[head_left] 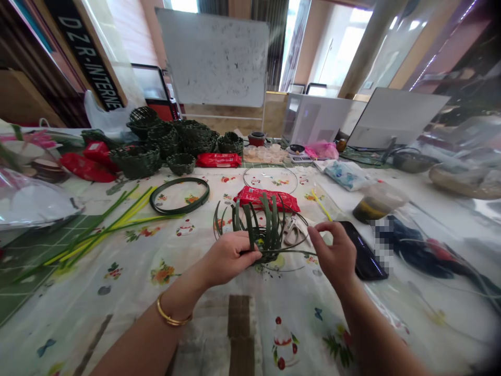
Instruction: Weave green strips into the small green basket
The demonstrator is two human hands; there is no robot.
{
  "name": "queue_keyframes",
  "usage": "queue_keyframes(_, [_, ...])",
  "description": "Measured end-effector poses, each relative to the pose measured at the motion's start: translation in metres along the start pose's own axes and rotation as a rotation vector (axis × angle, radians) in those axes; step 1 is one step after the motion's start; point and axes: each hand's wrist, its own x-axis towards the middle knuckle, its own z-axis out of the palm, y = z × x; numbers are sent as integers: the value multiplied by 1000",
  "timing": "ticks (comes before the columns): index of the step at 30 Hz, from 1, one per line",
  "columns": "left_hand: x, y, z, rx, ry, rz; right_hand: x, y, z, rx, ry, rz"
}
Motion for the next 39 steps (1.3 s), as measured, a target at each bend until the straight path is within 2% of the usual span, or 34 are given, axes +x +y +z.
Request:
queue_keyframes(1, [0,0,1,15,-19,0,-4,-7,0,-48,20,-202])
queue_keyframes(2, [0,1,3,27,-40,-2,-8,-13,1,-78,-30,-380])
queue_keyframes(4, [0,1,4,42,-68,-6,-16,-24,5,-147,-235,-618])
queue_keyframes(5, [0,2,5,46,-73,-9,-19,-28,7,-202,-310,-686])
queue_keyframes(7, [0,3,4,46,-54,-33,-23,-31,11,-294,-380,-763])
queue_keyframes(10, [0,7,2,-32,29,-106,-26,-28,13,-302,-365,-801])
queue_keyframes(15, [1,16,-5,-234,155,-269,-31,-30,6,-171,-404,-758])
queue_keyframes(19, [2,18,-6,-352,178,-353,-32,-34,5,-131,-466,-728])
queue_keyframes(22, [3,15,-3,-360,190,-422,-30,-35,7,-22,-515,-613])
queue_keyframes(24, [3,13,2,-281,262,-433,-30,-35,11,82,-550,-474])
queue_keyframes(25, [3,12,5,-209,339,-419,-31,-35,14,127,-563,-401])
queue_keyframes(27, [3,11,11,1,534,-326,-33,-33,21,179,-572,-280])
queue_keyframes(28, [2,10,14,127,602,-260,-35,-32,25,183,-572,-238])
queue_keyframes(29, [1,8,16,246,622,-194,-37,-31,30,179,-576,-210])
queue_keyframes(31, [0,5,18,402,530,-108,-39,-27,38,156,-587,-174])
queue_keyframes(34, [0,-2,16,427,361,-118,-39,-23,46,130,-605,-152])
queue_keyframes(36, [1,-5,14,415,339,-102,-38,-22,47,131,-600,-148])
queue_keyframes(39, [1,-6,11,416,297,48,-35,-24,45,158,-565,-128])
